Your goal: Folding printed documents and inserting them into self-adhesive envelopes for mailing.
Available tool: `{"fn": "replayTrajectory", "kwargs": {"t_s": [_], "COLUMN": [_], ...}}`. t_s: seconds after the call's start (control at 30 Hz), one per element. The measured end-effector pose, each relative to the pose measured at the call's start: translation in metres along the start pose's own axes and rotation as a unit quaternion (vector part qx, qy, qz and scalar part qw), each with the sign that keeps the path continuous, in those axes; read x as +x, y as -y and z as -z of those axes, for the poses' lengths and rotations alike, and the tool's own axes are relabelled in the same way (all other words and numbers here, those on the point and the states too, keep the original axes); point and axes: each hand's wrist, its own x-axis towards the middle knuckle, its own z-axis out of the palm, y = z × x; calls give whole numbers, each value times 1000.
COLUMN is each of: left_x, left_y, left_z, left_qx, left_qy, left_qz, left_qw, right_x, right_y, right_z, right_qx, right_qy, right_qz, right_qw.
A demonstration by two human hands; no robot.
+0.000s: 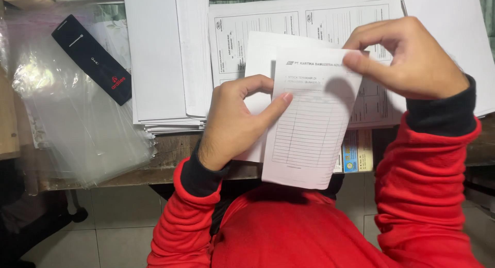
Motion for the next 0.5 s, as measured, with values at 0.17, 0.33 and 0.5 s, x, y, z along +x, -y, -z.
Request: {"fn": "replayTrajectory", "kwargs": {"t_s": [0.17, 0.33, 0.5], "left_x": [3, 0, 7], "left_y": [11, 19, 29], "left_z": [5, 4, 6], "left_qx": [14, 65, 54], "left_qy": [3, -50, 4], "left_qz": [-28, -56, 43], "left_qw": [1000, 995, 998], "right_x": [-3, -6, 10], "right_y": [-13, -63, -41], "right_z": [7, 8, 2], "right_qx": [98, 348, 230], "right_qy": [40, -55, -3], "right_qz": [13, 14, -51], "right_qw": [994, 936, 972]}}
